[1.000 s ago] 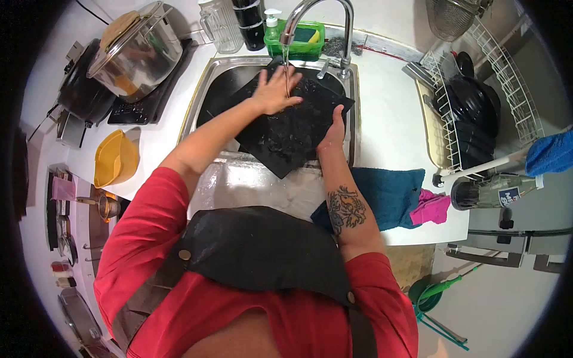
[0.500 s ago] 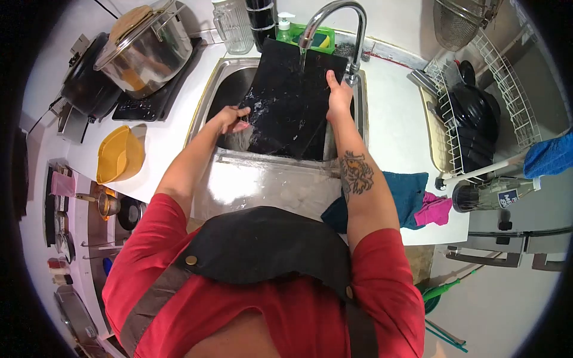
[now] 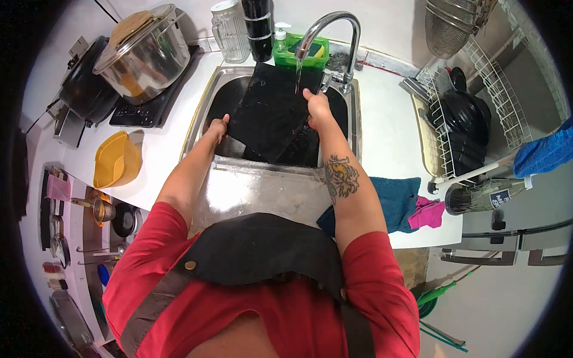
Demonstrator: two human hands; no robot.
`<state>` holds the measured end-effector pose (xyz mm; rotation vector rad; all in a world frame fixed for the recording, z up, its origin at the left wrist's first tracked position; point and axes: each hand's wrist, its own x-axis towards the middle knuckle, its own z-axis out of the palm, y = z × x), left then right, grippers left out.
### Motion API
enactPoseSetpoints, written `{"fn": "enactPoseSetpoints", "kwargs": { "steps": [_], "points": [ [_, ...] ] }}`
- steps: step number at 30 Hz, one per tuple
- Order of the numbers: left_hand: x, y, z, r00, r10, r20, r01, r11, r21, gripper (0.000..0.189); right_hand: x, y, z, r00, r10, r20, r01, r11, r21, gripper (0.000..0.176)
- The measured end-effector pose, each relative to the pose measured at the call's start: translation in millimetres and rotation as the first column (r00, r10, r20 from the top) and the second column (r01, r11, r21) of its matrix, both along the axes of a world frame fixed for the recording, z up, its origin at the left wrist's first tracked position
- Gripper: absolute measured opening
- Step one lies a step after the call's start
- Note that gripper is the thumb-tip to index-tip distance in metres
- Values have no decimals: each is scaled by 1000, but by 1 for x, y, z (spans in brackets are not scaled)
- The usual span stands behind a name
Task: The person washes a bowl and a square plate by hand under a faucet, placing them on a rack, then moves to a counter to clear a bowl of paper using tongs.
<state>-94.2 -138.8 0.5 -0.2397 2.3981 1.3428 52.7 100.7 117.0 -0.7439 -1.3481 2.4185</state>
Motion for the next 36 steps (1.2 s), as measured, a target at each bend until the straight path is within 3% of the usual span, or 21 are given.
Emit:
{"fn": "enactPoseSetpoints", "kwargs": {
  "steps": [1, 3, 4, 6, 7, 9, 11, 13, 14, 15, 17, 19, 22, 23, 25, 26, 27, 30, 36],
  "points": [
    [-4, -2, -6, 1000, 0, -2, 0, 1000, 0, 54, -1, -2, -1, 1000, 0, -2, 0, 1000, 0, 22],
    [-7, 0, -13, 985, -168, -25, 158, 962, -224, 50, -2, -6, -4, 996, 85, 3, -85, 995, 51, 29],
    [-2, 2, -8, 985, -173, -25, 163, 961, -223, 50, 2, -15, 8, 993, 118, -10, -117, 991, 59, 35],
    [7, 4, -1, 933, -227, 279, 244, 970, -25, 49, -4, -23, 15, 989, 136, 62, -147, 959, 241, 39],
    [10, 6, 1, 934, -228, 275, 244, 969, -28, 49, -6, -27, 24, 982, 144, 126, -177, 932, 315, 40],
    [15, 12, 4, 847, -272, 457, 256, 962, 100, 59, -12, -30, 34, 989, 133, 69, -149, 920, 361, 40],
    [19, 15, 2, 872, -254, 420, 242, 967, 81, 67, -10, -31, 43, 992, 125, 20, -122, 907, 404, 40],
    [23, 16, 10, 772, -415, 482, 316, 908, 276, 68, 3, -25, 63, 990, 106, 94, -141, 800, 583, 34],
    [25, 16, 14, 770, -427, 474, 354, 904, 239, 61, -1, -15, 54, 991, 132, -6, -103, 803, 587, 30],
    [23, 16, 11, 768, -432, 473, 358, 902, 243, 61, 1, -10, 53, 992, 128, -6, -100, 801, 590, 30],
    [20, 16, 5, 717, -555, 423, 478, 832, 281, 49, 6, 1, 50, 997, 76, -17, -39, 682, 730, 29],
    [23, 16, 9, 720, -572, 392, 508, 820, 264, 44, 16, 5, 60, 999, 46, -21, -15, 675, 738, 28],
    [21, 16, 5, 723, -595, 351, 567, 801, 190, 36, 26, 18, 74, 999, -43, 17, -1, 348, 938, 29],
    [19, 15, 2, 724, -598, 343, 593, 794, 134, 32, 30, 24, 78, 998, -56, 16, 5, 343, 939, 29],
    [17, 14, -2, 707, -629, 324, 636, 765, 100, 35, 44, 22, 108, 971, -144, 191, -167, 163, 972, 32],
    [18, 14, -4, 693, -642, 329, 669, 742, 40, 37, 47, 26, 114, 970, -184, 160, -156, 33, 987, 31],
    [18, 15, -5, 679, -654, 334, 699, 715, -20, 39, 53, 26, 123, 967, -203, 156, -154, 28, 988, 31],
    [22, 17, -3, 679, -658, 325, 694, 720, 9, 38, 73, 21, 153, 924, -325, 203, -271, -180, 946, 29],
    [34, 55, 5, 599, -758, 257, 785, 619, -5, 33, 110, 24, 203, 896, -444, 33, -210, -357, 910, 25]
  ]
}}
